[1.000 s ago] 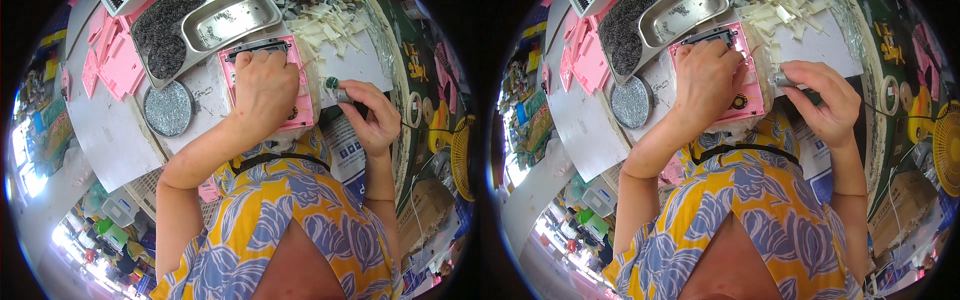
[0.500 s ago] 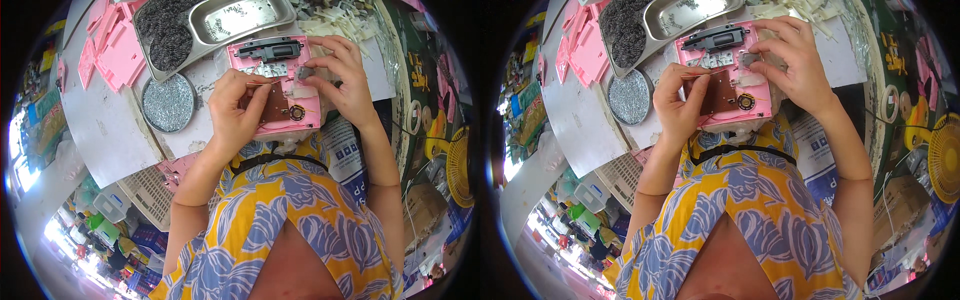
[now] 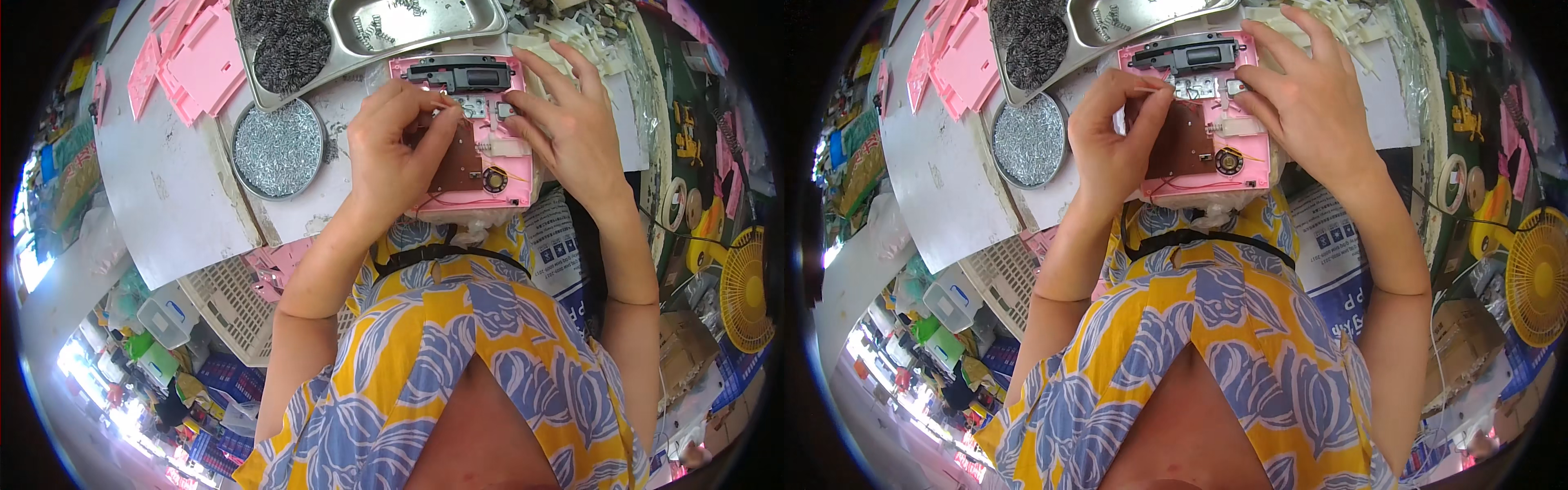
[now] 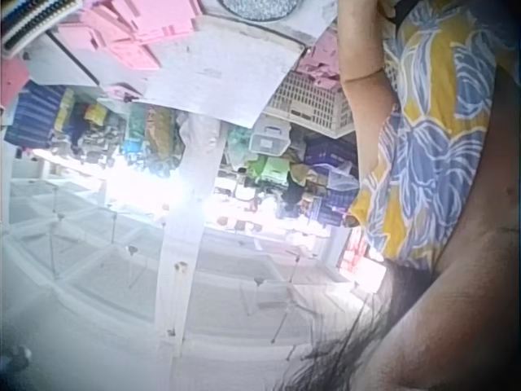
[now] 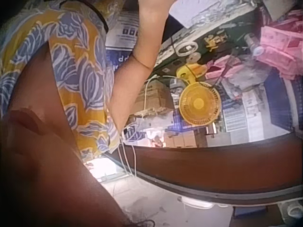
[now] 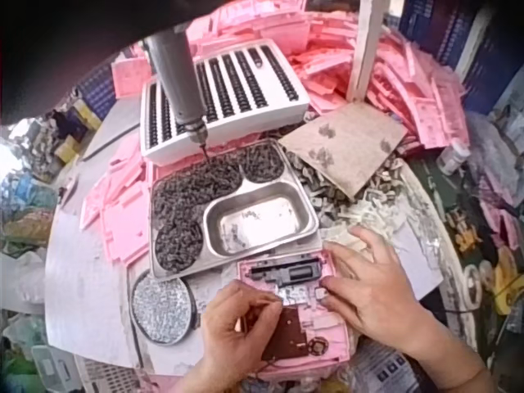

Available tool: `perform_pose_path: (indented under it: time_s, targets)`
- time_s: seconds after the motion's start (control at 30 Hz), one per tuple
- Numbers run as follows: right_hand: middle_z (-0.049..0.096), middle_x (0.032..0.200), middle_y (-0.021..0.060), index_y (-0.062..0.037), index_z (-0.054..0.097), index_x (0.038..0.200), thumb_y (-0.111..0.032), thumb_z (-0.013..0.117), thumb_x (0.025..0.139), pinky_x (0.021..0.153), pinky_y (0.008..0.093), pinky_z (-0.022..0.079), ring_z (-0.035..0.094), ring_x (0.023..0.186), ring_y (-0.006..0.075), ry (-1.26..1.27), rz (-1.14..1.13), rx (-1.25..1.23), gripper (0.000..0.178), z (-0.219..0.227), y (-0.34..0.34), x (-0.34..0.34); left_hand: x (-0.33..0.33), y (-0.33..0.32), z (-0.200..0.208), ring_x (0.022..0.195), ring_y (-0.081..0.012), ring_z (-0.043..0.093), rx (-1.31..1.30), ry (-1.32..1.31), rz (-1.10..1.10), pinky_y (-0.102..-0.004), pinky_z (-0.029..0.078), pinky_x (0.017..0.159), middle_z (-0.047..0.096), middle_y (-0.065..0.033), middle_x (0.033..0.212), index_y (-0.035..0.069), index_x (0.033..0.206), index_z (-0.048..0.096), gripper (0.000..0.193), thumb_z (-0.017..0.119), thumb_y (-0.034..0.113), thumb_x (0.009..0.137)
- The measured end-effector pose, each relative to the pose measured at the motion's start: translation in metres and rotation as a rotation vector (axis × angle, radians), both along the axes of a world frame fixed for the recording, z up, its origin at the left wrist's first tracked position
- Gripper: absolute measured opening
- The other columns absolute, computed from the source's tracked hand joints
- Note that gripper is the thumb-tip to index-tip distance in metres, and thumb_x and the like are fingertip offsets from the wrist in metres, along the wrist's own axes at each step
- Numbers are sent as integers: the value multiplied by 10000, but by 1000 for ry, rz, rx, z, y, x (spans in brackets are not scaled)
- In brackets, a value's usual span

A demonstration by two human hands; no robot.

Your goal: Assembling a small pink electronic device using components like a motor and circuit board, and using tools like a power screwdriver and soldering iron.

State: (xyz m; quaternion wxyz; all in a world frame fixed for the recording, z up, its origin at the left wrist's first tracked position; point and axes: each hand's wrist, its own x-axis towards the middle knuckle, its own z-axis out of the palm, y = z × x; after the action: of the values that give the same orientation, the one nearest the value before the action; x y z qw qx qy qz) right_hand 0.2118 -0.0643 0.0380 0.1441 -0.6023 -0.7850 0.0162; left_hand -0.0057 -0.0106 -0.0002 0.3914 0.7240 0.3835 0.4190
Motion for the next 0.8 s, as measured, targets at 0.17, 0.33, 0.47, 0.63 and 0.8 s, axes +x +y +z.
perform_pose_path:
  time_s: [0.17, 0.33, 0.47, 0.63, 0.8]
  targets:
    - [591, 1381, 88, -66, 744, 954, -162, 781, 772, 1117, 468, 352, 416, 1346, 380, 187, -10, 85, 209, 3, -6, -6, 5, 13, 6, 592, -163, 555, 6, -12, -36, -285, 446, 549, 609, -57, 721, 9, 847, 714, 92, 777, 60, 806]
    - [602, 1368, 83, -70, 720, 882, -100, 773, 744, 1123, 476, 327, 409, 1350, 376, 317, -28, 114, 151, -18, 3, -36, 13, 20, 11, 669, -118, 549, 51, -25, -161, -257, 443, 622, 621, -41, 776, 5, 877, 704, 82, 758, 42, 828]
    - [610, 1365, 90, -63, 673, 821, -65, 742, 742, 1126, 480, 319, 401, 1361, 375, 387, 16, 84, 105, -19, 8, -29, 3, 19, 20, 755, -146, 566, -17, 53, -257, -271, 455, 668, 614, -71, 870, 14, 922, 706, 155, 773, 51, 786]
    - [610, 1371, 88, -77, 669, 817, -57, 741, 726, 1124, 480, 320, 405, 1367, 368, 492, 3, 65, 117, -22, 3, -20, 12, 8, 4, 839, -257, 581, 214, 333, -215, -387, 460, 736, 582, -79, 937, 82, 919, 726, 229, 791, 129, 704]
    - [610, 1371, 87, -78, 670, 807, -48, 747, 719, 1110, 471, 342, 413, 1361, 367, 455, 9, 112, 121, -25, -3, -15, 5, 8, -7, 870, -254, 576, 274, 228, -249, -405, 427, 774, 578, -57, 944, 122, 865, 728, 177, 790, 156, 703]
